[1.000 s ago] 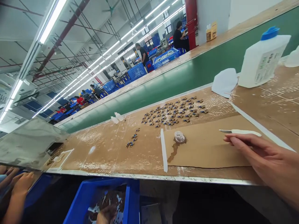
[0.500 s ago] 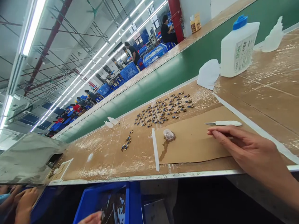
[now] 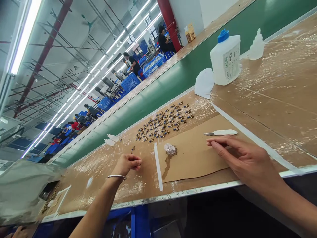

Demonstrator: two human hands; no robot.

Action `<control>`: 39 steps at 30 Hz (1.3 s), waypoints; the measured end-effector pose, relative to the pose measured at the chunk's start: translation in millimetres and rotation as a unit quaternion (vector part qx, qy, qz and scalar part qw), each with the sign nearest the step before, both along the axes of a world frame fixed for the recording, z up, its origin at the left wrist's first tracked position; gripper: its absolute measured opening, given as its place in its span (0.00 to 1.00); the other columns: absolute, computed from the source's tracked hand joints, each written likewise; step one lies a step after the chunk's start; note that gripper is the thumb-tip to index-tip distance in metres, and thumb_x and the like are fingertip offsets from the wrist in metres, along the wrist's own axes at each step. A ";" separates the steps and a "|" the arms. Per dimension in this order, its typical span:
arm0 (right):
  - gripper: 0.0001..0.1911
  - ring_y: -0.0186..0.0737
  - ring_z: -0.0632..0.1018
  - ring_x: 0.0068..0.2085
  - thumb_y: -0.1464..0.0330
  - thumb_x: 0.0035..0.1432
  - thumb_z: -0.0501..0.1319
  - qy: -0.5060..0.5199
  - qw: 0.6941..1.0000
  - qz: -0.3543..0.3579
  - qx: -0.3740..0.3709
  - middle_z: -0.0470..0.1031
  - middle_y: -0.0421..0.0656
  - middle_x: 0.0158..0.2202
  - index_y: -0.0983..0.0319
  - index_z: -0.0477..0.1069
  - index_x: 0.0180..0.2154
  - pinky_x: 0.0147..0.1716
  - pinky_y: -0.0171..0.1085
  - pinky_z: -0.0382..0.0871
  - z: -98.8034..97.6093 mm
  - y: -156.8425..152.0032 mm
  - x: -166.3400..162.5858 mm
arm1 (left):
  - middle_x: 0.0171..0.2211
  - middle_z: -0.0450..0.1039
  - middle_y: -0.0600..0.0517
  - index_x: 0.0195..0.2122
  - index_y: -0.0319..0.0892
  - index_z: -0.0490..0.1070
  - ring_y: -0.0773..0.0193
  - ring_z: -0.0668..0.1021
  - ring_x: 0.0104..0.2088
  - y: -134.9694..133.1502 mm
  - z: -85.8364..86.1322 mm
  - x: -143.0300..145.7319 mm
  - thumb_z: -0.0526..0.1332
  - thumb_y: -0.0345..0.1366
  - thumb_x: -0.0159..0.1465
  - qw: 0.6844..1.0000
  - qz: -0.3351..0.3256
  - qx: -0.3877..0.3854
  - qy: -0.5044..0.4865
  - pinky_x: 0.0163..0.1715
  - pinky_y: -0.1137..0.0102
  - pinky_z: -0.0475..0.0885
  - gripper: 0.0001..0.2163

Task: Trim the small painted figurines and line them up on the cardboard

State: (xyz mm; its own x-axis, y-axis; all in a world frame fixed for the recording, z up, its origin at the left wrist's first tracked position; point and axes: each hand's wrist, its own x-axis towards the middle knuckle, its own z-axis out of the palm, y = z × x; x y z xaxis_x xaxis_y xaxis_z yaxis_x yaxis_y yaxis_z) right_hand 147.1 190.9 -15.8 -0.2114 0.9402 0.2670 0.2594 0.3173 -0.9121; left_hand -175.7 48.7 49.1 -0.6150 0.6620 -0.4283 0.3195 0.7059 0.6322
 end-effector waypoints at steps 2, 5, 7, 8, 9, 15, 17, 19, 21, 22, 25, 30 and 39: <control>0.15 0.43 0.78 0.39 0.52 0.49 0.57 -0.001 1.000 0.004 0.012 0.78 0.36 0.39 0.51 0.76 0.32 0.42 0.41 0.72 -0.5 0.6 0.0 | 0.20 0.68 0.59 0.27 0.36 0.69 0.73 0.72 0.21 12.5 -10.0 4.6 0.61 0.34 0.61 0.999 -0.027 -0.019 0.036 0.26 0.72 0.71 0.08; 0.13 0.41 0.78 0.39 0.54 0.51 0.57 0.003 0.999 0.010 0.033 0.78 0.36 0.39 0.51 0.75 0.32 0.43 0.40 0.72 -2.1 0.7 0.2 | 0.21 0.68 0.58 0.27 0.37 0.69 0.73 0.71 0.21 20.4 -18.6 6.1 0.60 0.35 0.61 0.993 -0.062 -0.037 0.089 0.25 0.72 0.70 0.08; 0.12 0.40 0.78 0.39 0.55 0.52 0.57 0.008 0.999 0.014 0.040 0.78 0.35 0.39 0.51 0.75 0.33 0.43 0.39 0.71 -3.3 0.7 0.4 | 0.21 0.68 0.58 0.28 0.37 0.70 0.72 0.71 0.21 21.4 -21.8 5.8 0.60 0.36 0.61 0.989 -0.078 -0.038 0.118 0.26 0.72 0.70 0.08; 0.12 0.40 0.78 0.39 0.55 0.53 0.57 0.009 0.999 0.016 0.042 0.78 0.35 0.39 0.51 0.75 0.33 0.44 0.39 0.71 -3.8 0.8 0.5 | 0.21 0.68 0.58 0.28 0.37 0.70 0.72 0.71 0.21 21.3 -23.0 5.7 0.60 0.36 0.61 0.988 -0.083 -0.036 0.128 0.26 0.72 0.70 0.08; 0.11 0.39 0.78 0.39 0.55 0.53 0.57 0.009 0.999 0.019 0.043 0.78 0.35 0.39 0.51 0.75 0.34 0.44 0.38 0.71 -4.3 0.9 0.6 | 0.21 0.67 0.58 0.28 0.37 0.70 0.72 0.71 0.21 20.8 -24.1 5.7 0.60 0.36 0.61 0.987 -0.087 -0.033 0.133 0.26 0.72 0.70 0.08; 0.11 0.38 0.78 0.39 0.57 0.54 0.58 0.012 0.998 0.027 0.057 0.78 0.36 0.39 0.53 0.75 0.35 0.41 0.35 0.71 -6.1 2.0 1.2 | 0.22 0.67 0.58 0.28 0.37 0.69 0.72 0.70 0.22 17.6 -27.6 7.3 0.61 0.35 0.60 0.986 -0.099 0.001 0.135 0.25 0.73 0.69 0.07; 0.11 0.38 0.78 0.39 0.57 0.55 0.58 0.014 0.997 0.030 0.063 0.78 0.37 0.38 0.54 0.75 0.35 0.42 0.34 0.71 -6.6 2.0 1.4 | 0.25 0.68 0.57 0.28 0.37 0.69 0.72 0.70 0.23 17.5 -27.7 6.8 0.63 0.35 0.59 0.984 -0.102 0.012 0.148 0.25 0.72 0.69 0.06; 0.11 0.39 0.78 0.39 0.58 0.55 0.58 0.013 0.997 0.031 0.067 0.78 0.37 0.38 0.54 0.75 0.35 0.42 0.35 0.71 -7.3 1.9 1.6 | 0.28 0.69 0.55 0.27 0.37 0.70 0.71 0.70 0.25 17.2 -27.4 5.3 0.65 0.34 0.56 0.979 -0.106 0.029 0.170 0.29 0.70 0.69 0.06; 0.11 0.39 0.78 0.38 0.57 0.55 0.58 0.011 0.997 0.028 0.072 0.78 0.37 0.38 0.54 0.75 0.35 0.42 0.34 0.71 -8.4 2.0 1.8 | 0.29 0.68 0.55 0.26 0.38 0.71 0.69 0.70 0.28 16.2 -27.1 3.4 0.66 0.34 0.54 0.975 -0.109 0.047 0.188 0.33 0.68 0.68 0.06; 0.11 0.39 0.78 0.39 0.57 0.55 0.58 0.009 0.997 0.027 0.073 0.78 0.37 0.38 0.54 0.75 0.35 0.41 0.34 0.71 -9.2 2.2 1.9 | 0.29 0.68 0.55 0.26 0.38 0.72 0.69 0.70 0.29 15.2 -26.9 2.4 0.66 0.34 0.54 0.974 -0.110 0.054 0.192 0.35 0.67 0.67 0.05; 0.10 0.38 0.78 0.39 0.58 0.55 0.58 0.001 0.997 0.024 0.073 0.78 0.36 0.38 0.53 0.75 0.35 0.42 0.34 0.70 -11.7 2.7 1.7 | 0.27 0.67 0.55 0.27 0.38 0.73 0.67 0.70 0.30 11.3 -26.1 0.5 0.65 0.34 0.55 0.974 -0.110 0.074 0.183 0.36 0.66 0.67 0.04; 0.11 0.39 0.78 0.40 0.57 0.54 0.58 -0.001 0.998 0.018 0.059 0.78 0.36 0.39 0.53 0.75 0.35 0.42 0.36 0.69 -11.8 2.9 0.8 | 0.28 0.72 0.54 0.30 0.38 0.73 0.67 0.74 0.30 5.2 -26.0 -0.3 0.63 0.35 0.58 0.982 -0.095 0.098 0.128 0.35 0.67 0.69 0.05; 0.13 0.40 0.77 0.39 0.56 0.53 0.58 -0.017 0.999 0.019 0.043 0.78 0.37 0.39 0.54 0.75 0.34 0.43 0.38 0.69 -8.7 2.5 0.2 | 0.25 0.73 0.56 0.29 0.37 0.72 0.68 0.75 0.27 1.5 -30.2 -3.2 0.64 0.35 0.58 0.988 -0.055 0.114 0.089 0.33 0.68 0.71 0.06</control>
State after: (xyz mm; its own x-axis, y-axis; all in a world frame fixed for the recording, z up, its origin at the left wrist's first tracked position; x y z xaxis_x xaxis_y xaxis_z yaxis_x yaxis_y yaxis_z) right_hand 147.3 193.5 -24.5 -0.2571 0.9050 0.3388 0.2755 0.4047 -0.8720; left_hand -179.0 50.2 18.9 -0.5867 0.7953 -0.1523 0.5065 0.5072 0.6973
